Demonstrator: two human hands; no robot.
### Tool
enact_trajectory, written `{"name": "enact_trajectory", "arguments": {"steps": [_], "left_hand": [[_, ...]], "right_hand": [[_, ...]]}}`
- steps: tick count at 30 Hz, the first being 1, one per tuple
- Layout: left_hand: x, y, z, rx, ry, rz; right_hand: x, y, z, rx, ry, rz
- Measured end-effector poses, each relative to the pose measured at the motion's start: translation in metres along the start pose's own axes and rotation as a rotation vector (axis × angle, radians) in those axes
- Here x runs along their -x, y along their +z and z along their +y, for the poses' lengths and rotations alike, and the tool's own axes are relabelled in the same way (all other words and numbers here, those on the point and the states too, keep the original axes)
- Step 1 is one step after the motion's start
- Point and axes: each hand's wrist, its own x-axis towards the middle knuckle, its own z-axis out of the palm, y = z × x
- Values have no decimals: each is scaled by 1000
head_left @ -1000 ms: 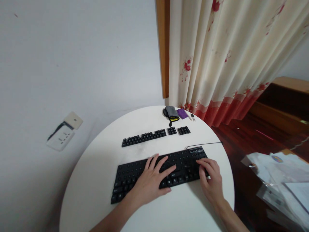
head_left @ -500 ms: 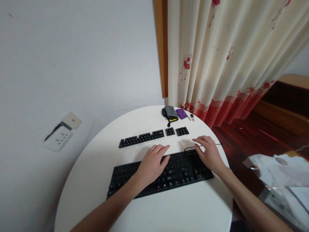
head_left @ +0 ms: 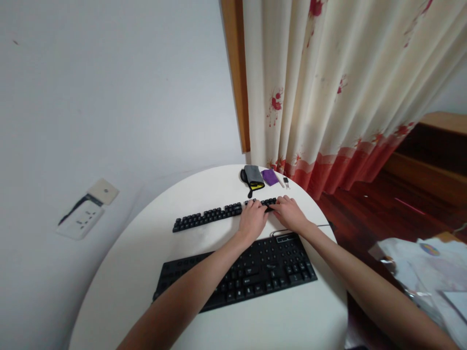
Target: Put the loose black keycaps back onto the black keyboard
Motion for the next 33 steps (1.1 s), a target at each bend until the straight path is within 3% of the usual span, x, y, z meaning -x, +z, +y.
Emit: {"name": "enact_trajectory", "arguments": {"steps": [8, 13, 22, 27, 33], "left_hand": [[2, 13, -10, 90, 20, 35], [2, 9, -10, 137, 58, -22], [15, -6, -5, 157, -82, -76], [43, -29, 21, 365, -69, 1], [80, -35, 61, 628, 4, -51]], "right_hand": [[-3, 2, 6, -50, -67, -23], [-7, 3, 2, -71, -122, -2], [2, 3, 1, -200, -196, -35], [30, -11, 0, -400, -83, 98], [89, -28, -9, -656, 93, 169]]}}
